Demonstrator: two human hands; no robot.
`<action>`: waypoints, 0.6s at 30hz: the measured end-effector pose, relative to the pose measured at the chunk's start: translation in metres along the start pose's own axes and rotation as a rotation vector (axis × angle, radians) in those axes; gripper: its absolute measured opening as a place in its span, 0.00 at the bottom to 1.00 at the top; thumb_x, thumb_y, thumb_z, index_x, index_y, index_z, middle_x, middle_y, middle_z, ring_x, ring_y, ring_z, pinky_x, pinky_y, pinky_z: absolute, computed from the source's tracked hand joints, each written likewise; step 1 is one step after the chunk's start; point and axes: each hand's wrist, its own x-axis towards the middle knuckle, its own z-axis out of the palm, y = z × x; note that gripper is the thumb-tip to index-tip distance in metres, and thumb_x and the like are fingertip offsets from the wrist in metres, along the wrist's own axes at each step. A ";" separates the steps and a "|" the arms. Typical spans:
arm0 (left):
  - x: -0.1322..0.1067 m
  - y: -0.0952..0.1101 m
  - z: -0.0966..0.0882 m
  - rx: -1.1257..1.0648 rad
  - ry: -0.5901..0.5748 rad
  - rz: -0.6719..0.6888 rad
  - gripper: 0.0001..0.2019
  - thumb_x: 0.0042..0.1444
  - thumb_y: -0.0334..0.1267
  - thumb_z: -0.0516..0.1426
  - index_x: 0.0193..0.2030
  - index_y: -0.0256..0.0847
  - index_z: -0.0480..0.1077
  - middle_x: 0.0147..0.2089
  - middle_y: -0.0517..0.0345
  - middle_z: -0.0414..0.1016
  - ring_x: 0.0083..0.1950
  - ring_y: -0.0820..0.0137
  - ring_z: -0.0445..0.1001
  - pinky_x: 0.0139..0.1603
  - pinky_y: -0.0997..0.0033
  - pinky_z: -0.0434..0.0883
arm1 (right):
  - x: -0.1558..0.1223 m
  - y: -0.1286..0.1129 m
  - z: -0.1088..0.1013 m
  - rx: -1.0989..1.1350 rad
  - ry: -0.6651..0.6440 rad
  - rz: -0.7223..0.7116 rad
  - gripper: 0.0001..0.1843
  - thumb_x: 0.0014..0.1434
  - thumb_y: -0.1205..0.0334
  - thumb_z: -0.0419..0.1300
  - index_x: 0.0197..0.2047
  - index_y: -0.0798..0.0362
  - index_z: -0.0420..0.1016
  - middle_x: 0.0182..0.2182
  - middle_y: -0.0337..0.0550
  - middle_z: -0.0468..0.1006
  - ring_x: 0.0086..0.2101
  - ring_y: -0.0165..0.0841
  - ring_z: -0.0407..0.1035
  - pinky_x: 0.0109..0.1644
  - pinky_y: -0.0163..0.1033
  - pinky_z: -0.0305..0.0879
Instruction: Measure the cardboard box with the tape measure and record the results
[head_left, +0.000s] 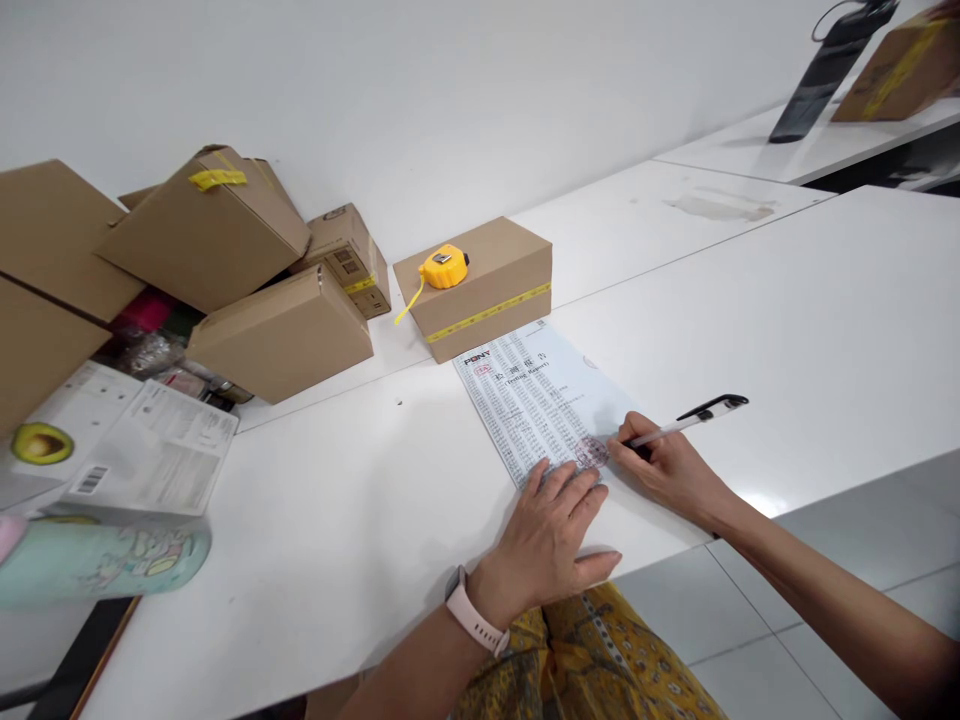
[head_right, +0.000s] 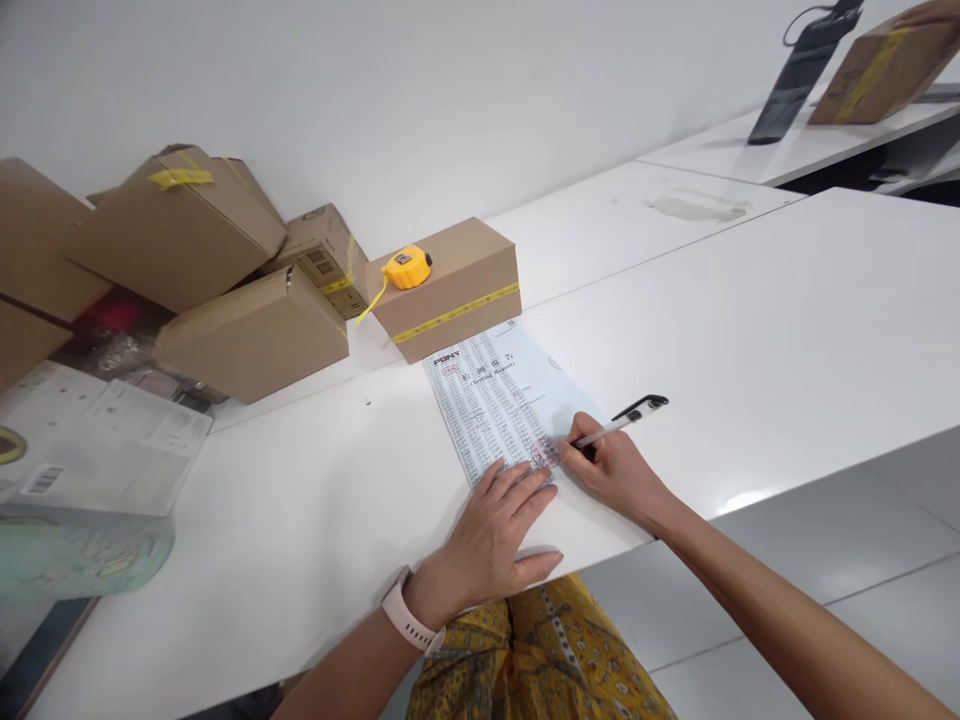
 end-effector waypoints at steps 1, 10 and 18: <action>0.000 0.000 0.000 0.001 0.002 0.000 0.30 0.63 0.53 0.53 0.66 0.37 0.60 0.68 0.49 0.64 0.70 0.56 0.57 0.73 0.50 0.46 | 0.000 0.000 0.000 0.001 0.000 -0.001 0.14 0.64 0.53 0.55 0.29 0.49 0.61 0.20 0.33 0.60 0.22 0.28 0.53 0.25 0.36 0.51; 0.000 -0.001 -0.001 0.007 -0.007 -0.002 0.30 0.63 0.54 0.53 0.66 0.37 0.60 0.69 0.48 0.63 0.70 0.56 0.57 0.73 0.50 0.46 | 0.001 -0.005 0.001 -0.021 0.014 -0.008 0.14 0.62 0.53 0.56 0.28 0.48 0.60 0.19 0.32 0.59 0.21 0.28 0.52 0.24 0.36 0.50; -0.001 -0.001 0.000 0.007 -0.008 -0.002 0.30 0.63 0.54 0.53 0.66 0.36 0.60 0.69 0.50 0.63 0.70 0.56 0.56 0.74 0.50 0.45 | 0.001 -0.002 0.001 -0.008 0.007 0.003 0.13 0.62 0.55 0.56 0.28 0.49 0.61 0.19 0.32 0.61 0.21 0.28 0.53 0.24 0.36 0.51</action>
